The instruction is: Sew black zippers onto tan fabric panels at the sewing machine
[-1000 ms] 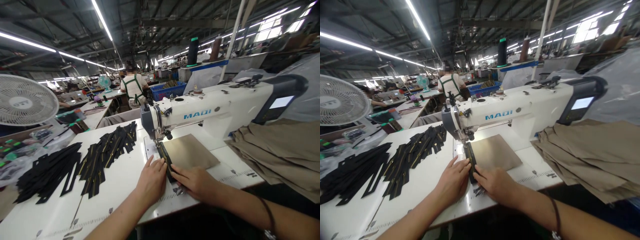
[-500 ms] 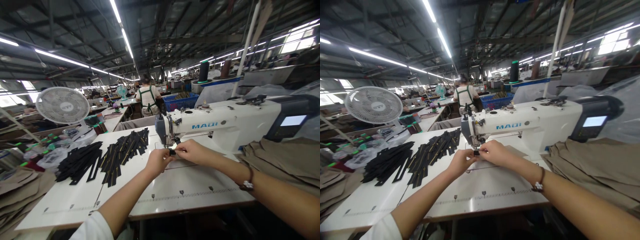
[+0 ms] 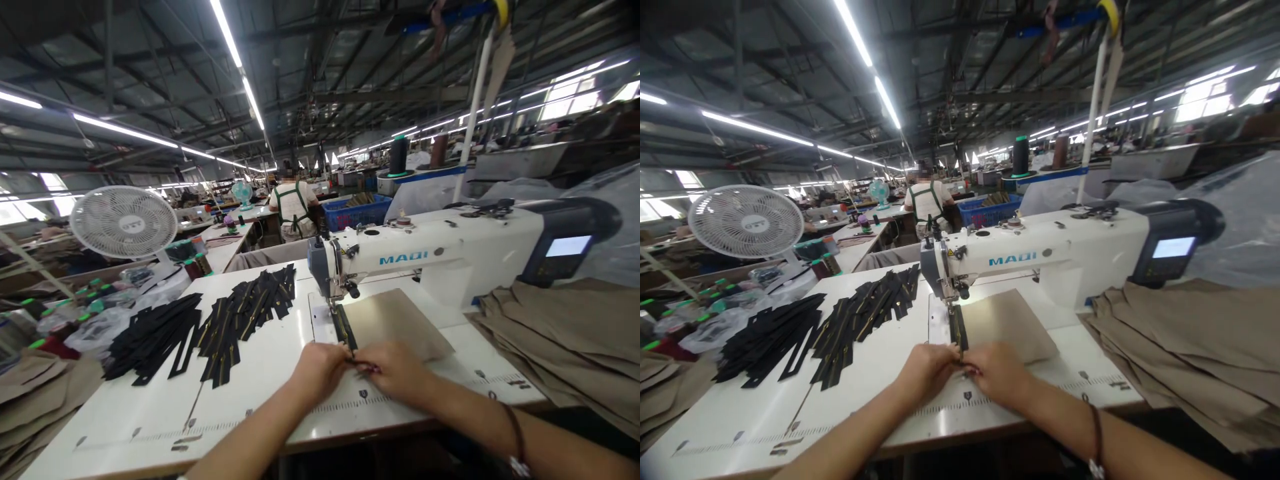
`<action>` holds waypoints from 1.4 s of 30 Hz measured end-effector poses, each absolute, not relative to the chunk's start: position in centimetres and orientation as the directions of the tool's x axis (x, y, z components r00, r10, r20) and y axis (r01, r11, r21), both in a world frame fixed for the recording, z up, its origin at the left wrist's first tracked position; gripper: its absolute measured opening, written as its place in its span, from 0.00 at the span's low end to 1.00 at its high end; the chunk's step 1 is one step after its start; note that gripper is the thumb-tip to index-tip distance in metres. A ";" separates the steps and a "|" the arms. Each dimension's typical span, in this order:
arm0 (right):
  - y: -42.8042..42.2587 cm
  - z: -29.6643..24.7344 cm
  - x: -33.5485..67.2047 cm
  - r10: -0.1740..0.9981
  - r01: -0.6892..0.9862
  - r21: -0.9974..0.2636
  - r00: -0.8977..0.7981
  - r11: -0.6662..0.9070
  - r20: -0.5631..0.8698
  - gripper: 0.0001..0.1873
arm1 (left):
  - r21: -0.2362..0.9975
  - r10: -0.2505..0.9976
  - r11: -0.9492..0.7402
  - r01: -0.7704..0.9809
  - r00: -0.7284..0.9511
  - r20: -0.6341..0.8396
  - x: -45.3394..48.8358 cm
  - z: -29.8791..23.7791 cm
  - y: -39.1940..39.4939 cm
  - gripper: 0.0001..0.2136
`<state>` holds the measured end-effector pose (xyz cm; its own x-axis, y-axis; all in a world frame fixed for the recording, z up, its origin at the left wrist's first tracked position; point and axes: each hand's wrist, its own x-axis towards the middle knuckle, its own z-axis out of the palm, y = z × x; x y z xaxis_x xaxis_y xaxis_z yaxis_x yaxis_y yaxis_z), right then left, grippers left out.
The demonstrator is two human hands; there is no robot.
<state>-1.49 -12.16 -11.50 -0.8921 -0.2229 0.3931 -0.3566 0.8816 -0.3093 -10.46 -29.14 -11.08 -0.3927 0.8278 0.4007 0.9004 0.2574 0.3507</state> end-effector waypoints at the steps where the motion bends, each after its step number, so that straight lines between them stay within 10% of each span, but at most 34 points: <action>1: -12.3 -12.7 -1.0 -0.235 -0.376 -0.313 -0.883 0.872 0.405 0.12 | 0.336 0.848 0.219 0.916 -0.349 0.398 -9.9 -11.7 -29.5 0.08; 15: -10.3 -15.3 -3.5 -0.230 -0.363 -0.304 -0.889 0.881 0.396 0.26 | 0.175 0.794 0.428 0.887 -0.461 0.395 -9.4 -13.4 -29.1 0.20; 35: -9.3 -14.9 -8.2 -0.147 -0.359 -0.422 -0.877 0.833 0.457 0.16 | 0.301 0.811 0.440 0.846 -0.518 0.271 -13.8 -11.7 -27.0 0.15; 42: -9.0 -14.3 -11.2 0.059 -0.145 -0.446 -0.909 0.883 0.413 0.07 | 0.252 0.808 0.479 0.840 -0.535 0.246 -14.2 -11.6 -26.8 0.16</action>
